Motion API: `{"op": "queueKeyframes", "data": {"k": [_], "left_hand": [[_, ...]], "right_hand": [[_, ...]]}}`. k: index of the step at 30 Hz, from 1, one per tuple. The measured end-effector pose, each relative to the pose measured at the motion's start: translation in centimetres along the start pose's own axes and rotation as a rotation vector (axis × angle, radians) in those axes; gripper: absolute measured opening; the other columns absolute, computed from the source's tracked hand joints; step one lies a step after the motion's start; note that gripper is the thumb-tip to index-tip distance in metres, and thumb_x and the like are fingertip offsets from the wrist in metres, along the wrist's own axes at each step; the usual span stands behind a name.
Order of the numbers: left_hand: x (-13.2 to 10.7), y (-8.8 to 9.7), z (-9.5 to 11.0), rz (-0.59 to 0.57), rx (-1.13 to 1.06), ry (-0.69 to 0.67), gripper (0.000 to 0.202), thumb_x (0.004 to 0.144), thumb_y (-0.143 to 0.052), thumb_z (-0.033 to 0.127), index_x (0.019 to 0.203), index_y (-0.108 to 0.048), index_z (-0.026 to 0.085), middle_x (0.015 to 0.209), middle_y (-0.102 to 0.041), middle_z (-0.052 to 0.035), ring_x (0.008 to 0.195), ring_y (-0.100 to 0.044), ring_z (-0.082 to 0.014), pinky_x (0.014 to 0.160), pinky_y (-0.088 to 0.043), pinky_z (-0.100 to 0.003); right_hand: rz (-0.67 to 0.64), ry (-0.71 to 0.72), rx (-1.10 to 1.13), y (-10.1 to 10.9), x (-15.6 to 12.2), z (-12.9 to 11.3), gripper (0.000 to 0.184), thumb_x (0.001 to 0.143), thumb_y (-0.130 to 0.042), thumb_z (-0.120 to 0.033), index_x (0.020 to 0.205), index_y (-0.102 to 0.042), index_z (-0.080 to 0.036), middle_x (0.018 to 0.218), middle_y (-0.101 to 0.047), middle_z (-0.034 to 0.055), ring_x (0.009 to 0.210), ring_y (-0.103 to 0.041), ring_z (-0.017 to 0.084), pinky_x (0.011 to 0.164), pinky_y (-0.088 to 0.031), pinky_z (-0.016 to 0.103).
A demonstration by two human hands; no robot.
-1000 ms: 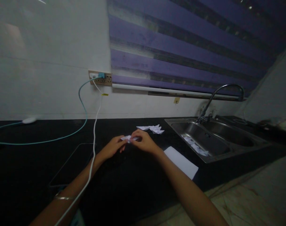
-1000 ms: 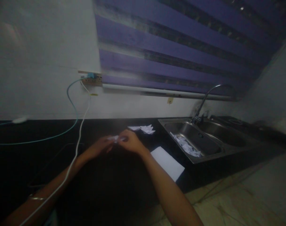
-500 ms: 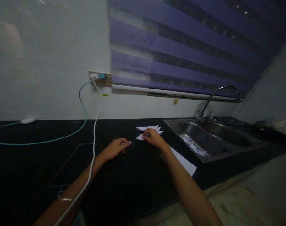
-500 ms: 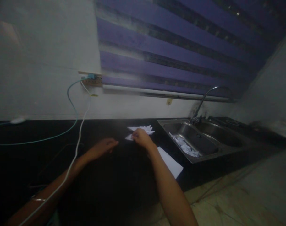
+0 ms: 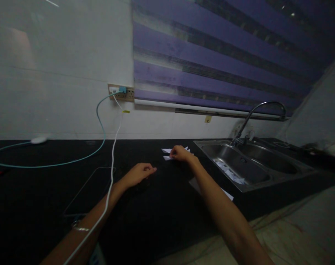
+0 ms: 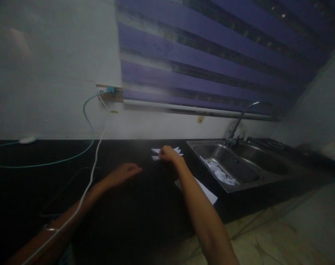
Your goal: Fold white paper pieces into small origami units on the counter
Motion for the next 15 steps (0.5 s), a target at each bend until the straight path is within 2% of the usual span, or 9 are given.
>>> {"op": "queueKeyframes", "data": {"k": [5,9,12,15], "left_hand": [[0.3,-0.1,-0.7,-0.031,-0.031,0.027,0.047,0.086,-0.052,0.061,0.082,-0.065,0.016,0.063,-0.057,0.0012,0.050,-0.047,-0.0121,0.048,-0.030,-0.023],[0.4,0.0,-0.9,-0.042,-0.008,0.004,0.049,0.087,-0.050,0.062,0.080,-0.064,0.016,0.063,-0.056,0.0014,0.052,-0.048,-0.0122,0.051,-0.032,-0.023],[0.4,0.1,-0.9,-0.047,-0.006,0.010,0.049,0.087,-0.049,0.063,0.077,-0.062,0.017,0.063,-0.056,0.0015,0.052,-0.048,-0.0122,0.051,-0.032,-0.023],[0.3,0.2,-0.8,-0.059,-0.006,0.024,0.048,0.087,-0.049,0.063,0.076,-0.060,0.017,0.063,-0.056,0.0015,0.051,-0.048,-0.0122,0.051,-0.033,-0.023]], "right_hand": [[-0.074,-0.048,-0.032,0.8,2.0,-0.3,0.013,0.072,-0.068,-0.010,0.078,-0.079,-0.015,0.077,-0.075,0.0076,0.074,-0.067,0.019,0.062,-0.042,0.023],[-0.100,-0.056,-0.060,2.2,2.3,-0.9,0.014,0.073,-0.068,-0.010,0.082,-0.078,-0.013,0.081,-0.076,0.0078,0.075,-0.067,0.018,0.064,-0.043,0.022],[-0.059,-0.053,-0.080,4.1,1.0,-1.5,0.017,0.082,-0.063,-0.018,0.091,-0.077,-0.013,0.089,-0.076,0.0095,0.079,-0.067,0.018,0.070,-0.045,0.024],[-0.040,-0.054,-0.093,6.2,-2.3,-1.9,0.019,0.085,-0.062,-0.025,0.094,-0.075,-0.014,0.093,-0.075,0.0113,0.082,-0.068,0.020,0.072,-0.046,0.027]]}}
Point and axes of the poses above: each hand's wrist, its own x-axis towards the middle knuckle, its own y-axis out of the back of the hand, z = x × y, the point moved 1 cm from there along x, towards the middle knuckle
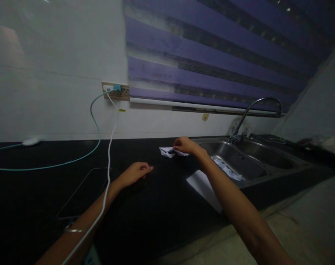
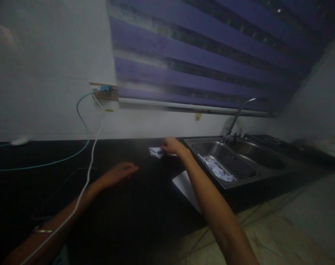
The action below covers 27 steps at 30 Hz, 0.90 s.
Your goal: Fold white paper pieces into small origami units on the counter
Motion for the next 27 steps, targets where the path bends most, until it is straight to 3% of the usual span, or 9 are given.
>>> {"op": "queueKeyframes", "data": {"k": [3,8,11,13,18,20,22,25,27], "left_hand": [[-0.1,0.1,0.2,-0.012,-0.008,-0.001,0.047,0.088,-0.049,0.061,0.077,-0.061,0.017,0.064,-0.056,0.0013,0.051,-0.048,-0.0120,0.050,-0.033,-0.023],[-0.4,0.1,0.6,0.021,-0.011,-0.005,0.045,0.086,-0.052,0.059,0.079,-0.064,0.017,0.064,-0.058,0.0005,0.053,-0.050,-0.0128,0.051,-0.035,-0.023],[-0.5,0.1,1.0,0.032,-0.006,-0.004,0.043,0.084,-0.054,0.058,0.078,-0.065,0.017,0.065,-0.059,0.0000,0.055,-0.052,-0.0140,0.053,-0.036,-0.024],[-0.7,0.1,1.3,0.039,0.003,0.003,0.043,0.084,-0.055,0.058,0.077,-0.065,0.017,0.065,-0.060,-0.0003,0.056,-0.053,-0.0147,0.054,-0.037,-0.024],[-0.5,0.1,1.2,0.040,-0.001,-0.030,0.046,0.085,-0.054,0.061,0.077,-0.066,0.017,0.069,-0.062,-0.0010,0.062,-0.055,-0.0156,0.058,-0.040,-0.025],[0.1,0.0,0.8,0.041,-0.090,-0.057,0.049,0.087,-0.050,0.064,0.083,-0.067,0.018,0.069,-0.062,-0.0012,0.062,-0.055,-0.0149,0.058,-0.041,-0.024],[0.8,-0.1,0.3,0.018,-0.335,-0.024,0.063,0.088,-0.036,0.072,0.092,-0.067,0.016,0.069,-0.064,-0.0030,0.056,-0.053,-0.0133,0.053,-0.041,-0.023],[1.1,-0.5,0.8,-0.067,-0.746,0.100,0.081,0.082,-0.023,0.084,0.096,-0.065,0.015,0.079,-0.069,-0.0095,0.063,-0.063,-0.0184,0.041,-0.036,-0.021],[0.4,-0.7,1.8,-0.133,-0.916,0.109,0.078,0.083,-0.029,0.082,0.105,-0.065,0.015,0.085,-0.072,-0.0115,0.069,-0.066,-0.0210,0.047,-0.044,-0.024]], "right_hand": [[-0.098,-0.091,-0.012,0.9,-5.0,0.8,0.033,0.082,-0.068,-0.041,0.102,-0.073,-0.016,0.099,-0.073,0.0128,0.084,-0.068,0.023,0.070,-0.049,0.030],[-0.256,-0.337,0.024,-0.9,-13.0,3.7,0.085,0.057,-0.085,-0.048,0.129,-0.057,-0.011,0.120,-0.065,0.0185,0.102,-0.065,0.031,0.085,-0.052,0.037],[-0.215,-0.452,0.070,-2.2,-15.7,5.0,0.090,0.053,-0.086,-0.044,0.131,-0.053,-0.011,0.127,-0.060,0.0201,0.111,-0.061,0.033,0.093,-0.049,0.040],[-0.193,-0.468,0.175,-2.7,-16.4,5.2,0.084,0.056,-0.085,-0.040,0.130,-0.054,-0.015,0.125,-0.062,0.0171,0.109,-0.062,0.032,0.093,-0.050,0.041],[0.000,-0.317,0.562,-2.7,-15.0,2.5,0.053,0.064,-0.079,-0.027,0.112,-0.060,-0.014,0.115,-0.067,0.0146,0.100,-0.065,0.028,0.087,-0.052,0.039],[0.090,-0.285,0.818,-2.9,-13.5,0.6,0.057,0.067,-0.078,-0.030,0.118,-0.057,-0.016,0.111,-0.068,0.0145,0.089,-0.067,0.026,0.073,-0.055,0.037],[0.163,-0.249,1.025,-3.2,-11.8,-1.5,0.062,0.066,-0.081,-0.032,0.121,-0.055,-0.016,0.107,-0.069,0.0138,0.080,-0.067,0.023,0.068,-0.055,0.037],[0.115,-0.094,1.272,-3.9,-9.0,-4.4,0.057,0.065,-0.082,-0.031,0.115,-0.060,-0.016,0.103,-0.070,0.0112,0.079,-0.067,0.021,0.073,-0.055,0.038],[0.015,0.031,1.326,-4.4,-7.1,-6.1,0.051,0.064,-0.082,-0.028,0.109,-0.064,-0.015,0.102,-0.071,0.0096,0.084,-0.067,0.021,0.080,-0.054,0.039]]}}
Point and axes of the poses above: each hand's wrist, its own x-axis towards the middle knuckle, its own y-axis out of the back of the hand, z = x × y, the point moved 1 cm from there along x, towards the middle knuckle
